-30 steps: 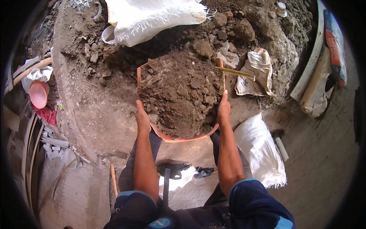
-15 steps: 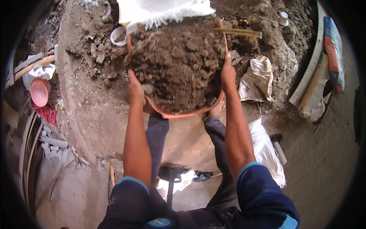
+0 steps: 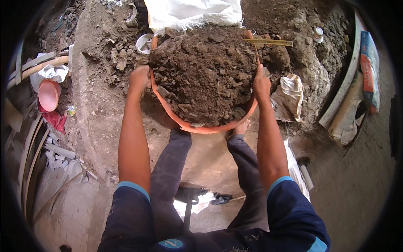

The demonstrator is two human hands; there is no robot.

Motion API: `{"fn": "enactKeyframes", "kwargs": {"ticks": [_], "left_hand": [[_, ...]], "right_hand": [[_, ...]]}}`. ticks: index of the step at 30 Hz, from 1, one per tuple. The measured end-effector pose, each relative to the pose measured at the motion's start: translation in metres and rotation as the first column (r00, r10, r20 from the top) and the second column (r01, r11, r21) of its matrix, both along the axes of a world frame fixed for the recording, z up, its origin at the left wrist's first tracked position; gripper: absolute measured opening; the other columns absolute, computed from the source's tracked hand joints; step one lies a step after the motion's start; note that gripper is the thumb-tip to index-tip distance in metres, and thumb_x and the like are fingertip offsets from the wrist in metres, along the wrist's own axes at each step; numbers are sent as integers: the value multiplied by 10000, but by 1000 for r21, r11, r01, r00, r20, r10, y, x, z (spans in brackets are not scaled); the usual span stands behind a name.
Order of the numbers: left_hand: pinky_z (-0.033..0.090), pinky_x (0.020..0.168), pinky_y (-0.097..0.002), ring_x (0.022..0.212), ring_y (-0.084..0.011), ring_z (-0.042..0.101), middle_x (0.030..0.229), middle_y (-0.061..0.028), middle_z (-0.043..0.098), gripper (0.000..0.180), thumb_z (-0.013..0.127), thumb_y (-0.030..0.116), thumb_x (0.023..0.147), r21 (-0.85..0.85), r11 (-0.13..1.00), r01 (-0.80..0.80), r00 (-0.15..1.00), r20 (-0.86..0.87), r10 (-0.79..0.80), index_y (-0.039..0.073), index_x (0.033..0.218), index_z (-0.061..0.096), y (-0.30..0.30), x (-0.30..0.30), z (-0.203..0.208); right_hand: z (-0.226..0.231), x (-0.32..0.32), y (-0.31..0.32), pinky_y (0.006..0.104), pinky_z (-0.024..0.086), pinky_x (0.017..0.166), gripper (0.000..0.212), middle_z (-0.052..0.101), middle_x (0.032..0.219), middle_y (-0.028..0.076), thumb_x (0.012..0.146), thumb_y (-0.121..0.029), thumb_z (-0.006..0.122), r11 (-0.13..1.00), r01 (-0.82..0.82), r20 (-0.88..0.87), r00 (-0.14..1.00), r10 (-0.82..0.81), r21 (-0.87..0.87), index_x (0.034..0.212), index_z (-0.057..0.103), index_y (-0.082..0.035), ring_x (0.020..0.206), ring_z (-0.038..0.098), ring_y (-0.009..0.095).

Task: The person fills a plastic bucket with dirt by hand from a white bag, and later uses a spade to shovel loose dirt into the bucket.

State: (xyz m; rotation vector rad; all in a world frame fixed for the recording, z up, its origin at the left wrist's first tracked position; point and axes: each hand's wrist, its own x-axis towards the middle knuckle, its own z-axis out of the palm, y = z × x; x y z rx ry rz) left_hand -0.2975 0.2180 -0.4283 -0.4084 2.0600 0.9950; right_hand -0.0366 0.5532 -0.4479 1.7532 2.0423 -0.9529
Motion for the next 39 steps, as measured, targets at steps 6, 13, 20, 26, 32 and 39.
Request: {"fn": "enactKeyframes", "kwargs": {"ticks": [6,13,20,26,32,39], "left_hand": [[504,759,-331,829,-219,666,911,-124,683,280,530,209,879,-299,927,225,745,-561,-362,26,1047,661,48,-67,-4],[474,803,-297,888,-182,634,995,-106,686,359,652,179,829,-216,868,447,789,-363,-496,32,1156,642,79,-82,-35],[420,605,-203,671,-50,551,789,7,649,221,687,181,863,60,984,169,967,-201,-154,6,997,678,65,-88,-50],[400,603,-198,650,-47,514,770,24,627,180,704,173,842,96,989,111,978,-187,-91,16,929,690,21,-90,-52],[408,620,-208,689,-39,496,775,48,608,181,690,182,856,-23,928,372,827,-446,-343,30,953,699,19,-69,-45],[367,556,-195,612,-26,464,720,59,582,51,662,121,853,28,900,436,898,-80,-432,71,847,653,26,-80,-8]], "right_hand": [[-11,8,27,396,450,708,693,635,830,171,952,-579,356,975,141,-396,896,-199,-171,970,640,53,738,613,293],[-40,-36,101,289,495,637,276,646,860,80,918,-223,567,856,161,-517,737,-436,-491,1057,626,8,705,631,160],[-111,-105,131,308,562,682,268,664,1006,125,879,-127,618,789,-530,-618,517,591,311,1097,609,29,796,664,169],[-94,-154,143,366,498,887,218,682,904,178,705,-179,617,215,-706,-386,-90,918,674,824,694,-13,1019,612,338],[-145,-152,160,390,509,852,245,670,992,208,797,-221,570,390,-660,-688,-271,673,642,782,661,6,1019,611,376],[-110,-152,145,459,472,855,293,638,1005,220,884,-276,487,370,-698,-625,-143,767,614,871,652,-35,1002,589,395]]}}
